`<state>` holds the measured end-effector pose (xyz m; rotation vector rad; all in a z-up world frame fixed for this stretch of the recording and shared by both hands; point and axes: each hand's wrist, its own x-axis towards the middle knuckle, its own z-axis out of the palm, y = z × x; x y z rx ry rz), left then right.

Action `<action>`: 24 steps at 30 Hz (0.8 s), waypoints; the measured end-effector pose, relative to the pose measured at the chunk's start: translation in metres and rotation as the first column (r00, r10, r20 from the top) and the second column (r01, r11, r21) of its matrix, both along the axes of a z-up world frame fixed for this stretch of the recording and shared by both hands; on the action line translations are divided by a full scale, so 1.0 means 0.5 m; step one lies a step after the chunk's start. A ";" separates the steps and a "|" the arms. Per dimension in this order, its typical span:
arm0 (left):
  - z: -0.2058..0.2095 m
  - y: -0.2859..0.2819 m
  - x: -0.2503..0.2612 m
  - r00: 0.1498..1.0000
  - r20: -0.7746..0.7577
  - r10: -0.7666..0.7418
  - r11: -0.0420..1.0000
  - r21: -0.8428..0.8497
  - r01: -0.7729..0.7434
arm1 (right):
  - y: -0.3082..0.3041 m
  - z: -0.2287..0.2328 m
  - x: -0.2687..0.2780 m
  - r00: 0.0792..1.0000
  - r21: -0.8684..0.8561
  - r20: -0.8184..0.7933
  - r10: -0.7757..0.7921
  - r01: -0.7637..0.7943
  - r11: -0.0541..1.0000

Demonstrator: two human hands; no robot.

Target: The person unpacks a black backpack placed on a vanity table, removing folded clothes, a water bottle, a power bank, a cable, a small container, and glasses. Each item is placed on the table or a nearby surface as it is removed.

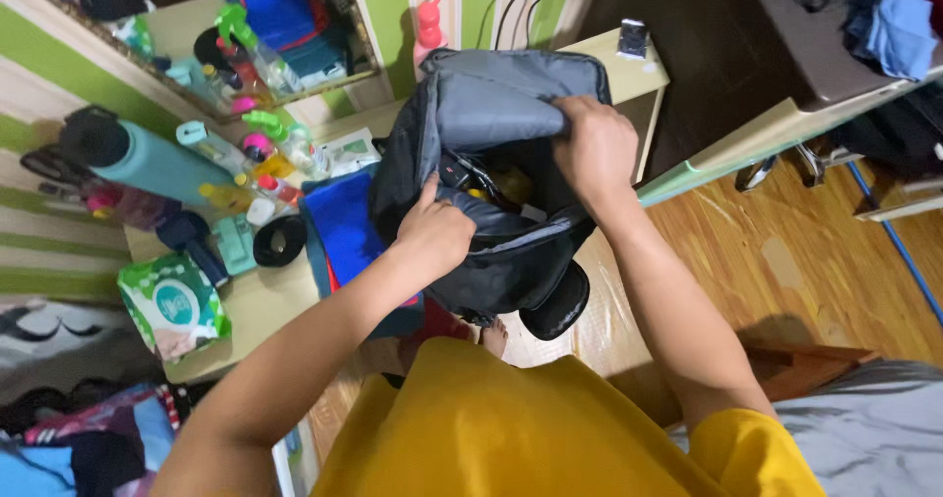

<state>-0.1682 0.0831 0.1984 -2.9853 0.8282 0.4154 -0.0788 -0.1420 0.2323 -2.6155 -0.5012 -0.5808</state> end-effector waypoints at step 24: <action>-0.189 -0.031 0.240 0.977 0.077 -0.198 0.979 0.055 0.194 | -0.027 -0.006 0.017 0.970 0.118 -0.237 -0.054 0.084 0.989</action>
